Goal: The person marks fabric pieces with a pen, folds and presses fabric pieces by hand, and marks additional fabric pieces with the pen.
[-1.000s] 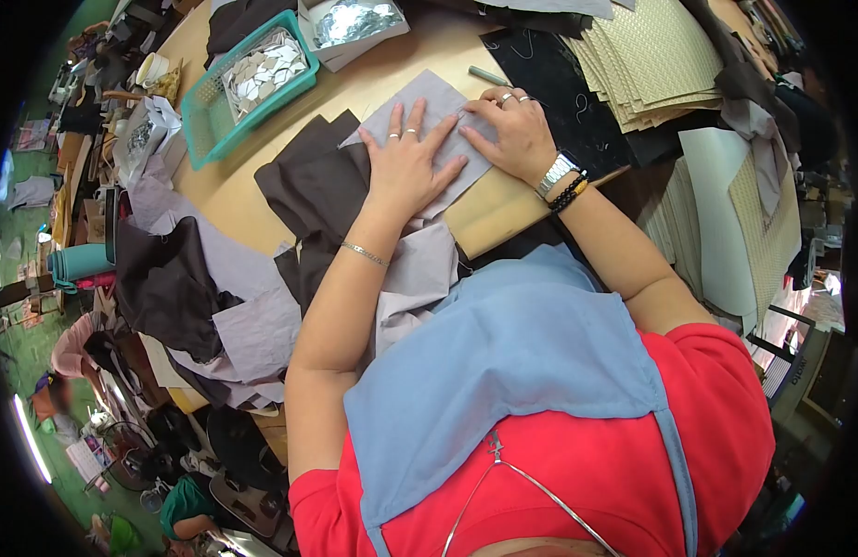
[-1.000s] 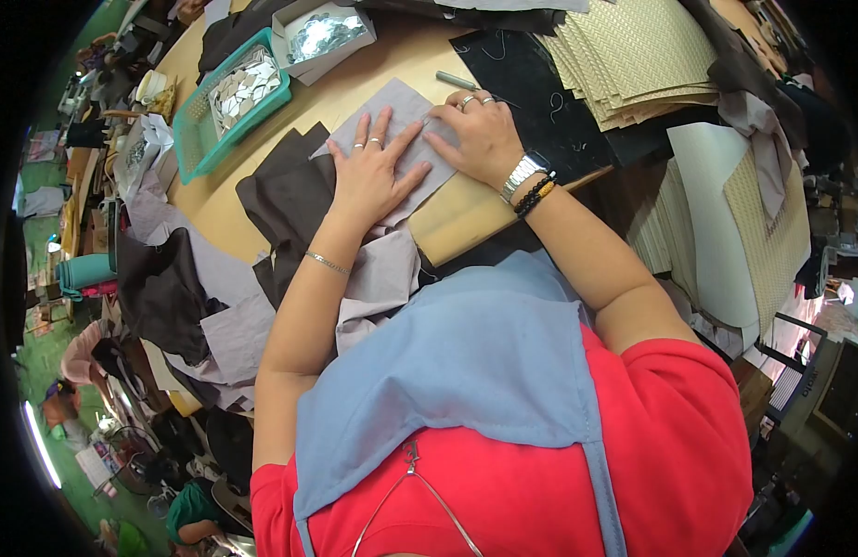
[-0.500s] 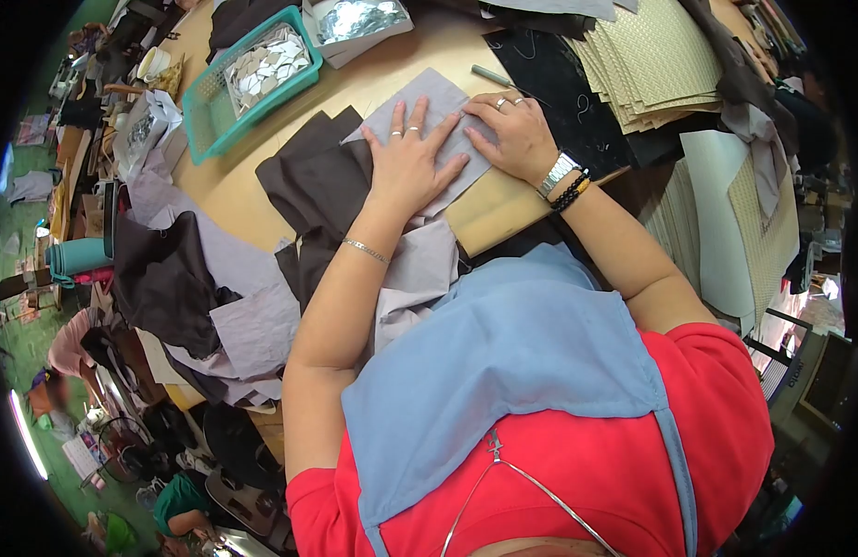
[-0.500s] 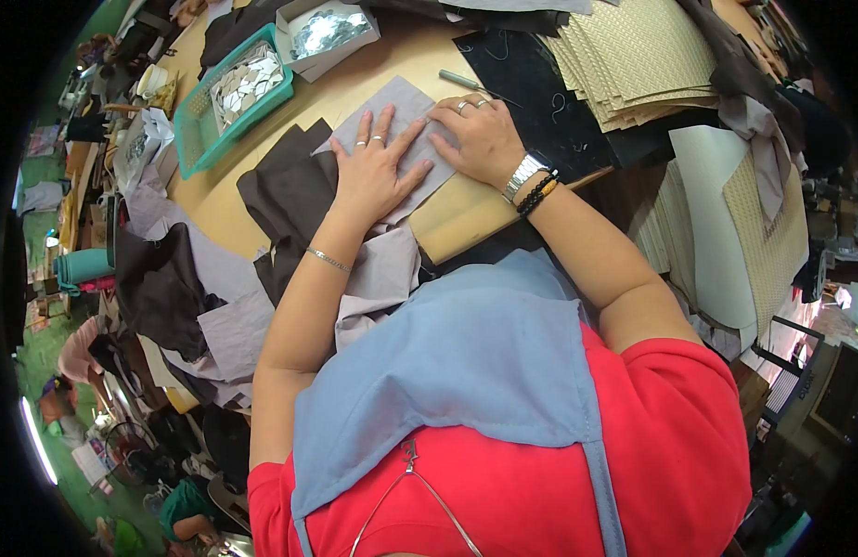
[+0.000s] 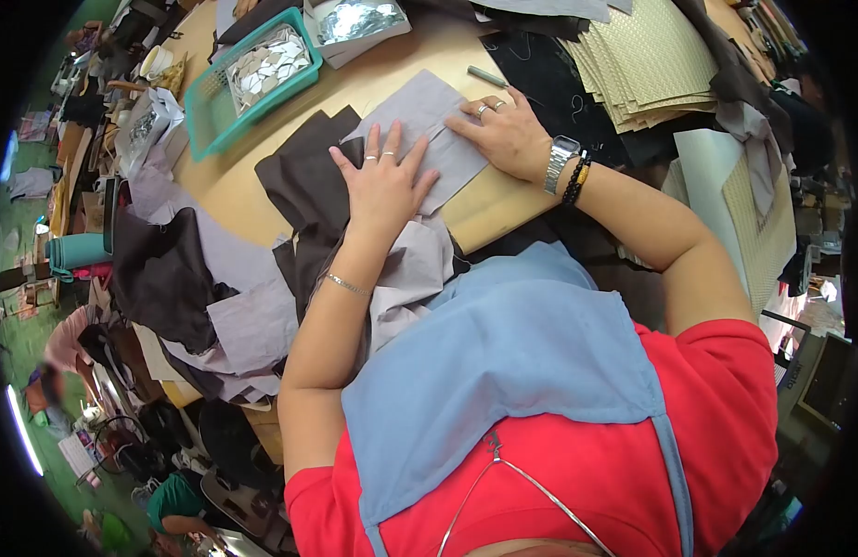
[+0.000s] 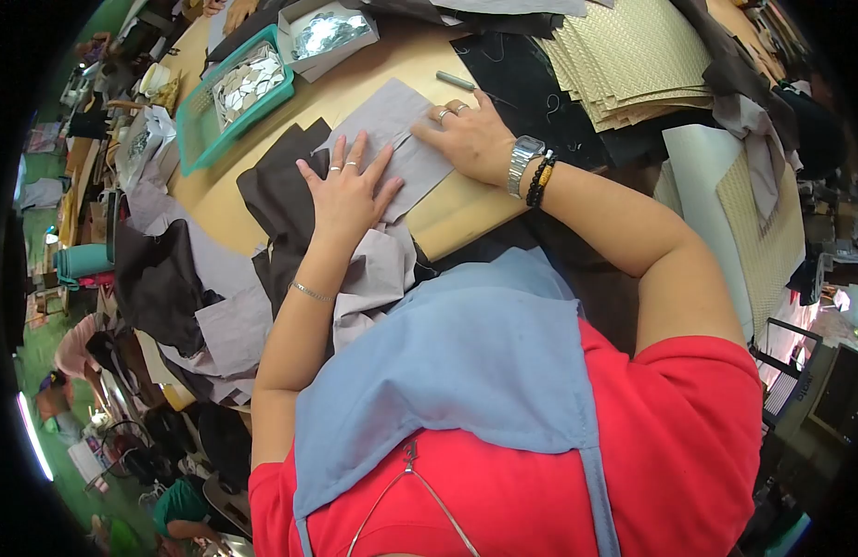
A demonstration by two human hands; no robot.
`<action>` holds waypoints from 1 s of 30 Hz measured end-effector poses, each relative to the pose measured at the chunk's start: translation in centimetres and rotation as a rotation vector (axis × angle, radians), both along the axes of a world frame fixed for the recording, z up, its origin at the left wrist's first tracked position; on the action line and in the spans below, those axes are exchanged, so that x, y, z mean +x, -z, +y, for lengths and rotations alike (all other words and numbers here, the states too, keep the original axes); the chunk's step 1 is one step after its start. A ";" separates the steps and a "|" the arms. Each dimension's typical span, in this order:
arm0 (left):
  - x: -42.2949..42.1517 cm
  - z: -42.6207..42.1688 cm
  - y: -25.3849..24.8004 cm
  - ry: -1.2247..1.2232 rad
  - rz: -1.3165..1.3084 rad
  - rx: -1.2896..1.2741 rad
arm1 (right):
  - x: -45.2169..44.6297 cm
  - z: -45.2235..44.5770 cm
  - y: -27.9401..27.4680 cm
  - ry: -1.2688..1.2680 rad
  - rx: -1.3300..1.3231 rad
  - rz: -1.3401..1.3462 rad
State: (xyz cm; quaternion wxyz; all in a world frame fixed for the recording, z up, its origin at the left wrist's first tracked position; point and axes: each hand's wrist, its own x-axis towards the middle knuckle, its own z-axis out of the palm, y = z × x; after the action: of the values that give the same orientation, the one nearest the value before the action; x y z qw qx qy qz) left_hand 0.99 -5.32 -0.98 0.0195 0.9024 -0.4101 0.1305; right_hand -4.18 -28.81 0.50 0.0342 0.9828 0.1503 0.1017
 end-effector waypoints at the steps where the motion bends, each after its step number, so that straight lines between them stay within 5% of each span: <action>1: 0.0 0.3 0.2 0.001 -0.033 -0.005 | -0.1 0.1 -0.4 0.002 -0.029 0.029; 30: -2.7 4.5 0.6 -0.154 -0.107 -0.120 | 0.3 4.8 -1.2 -0.164 -0.006 0.179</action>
State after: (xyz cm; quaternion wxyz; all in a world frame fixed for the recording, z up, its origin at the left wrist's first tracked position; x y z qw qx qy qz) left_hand -1.70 -0.78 -1.55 0.0416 0.9203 -0.3314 0.2038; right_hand -3.92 -23.97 1.70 0.0153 0.9722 0.2331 0.0156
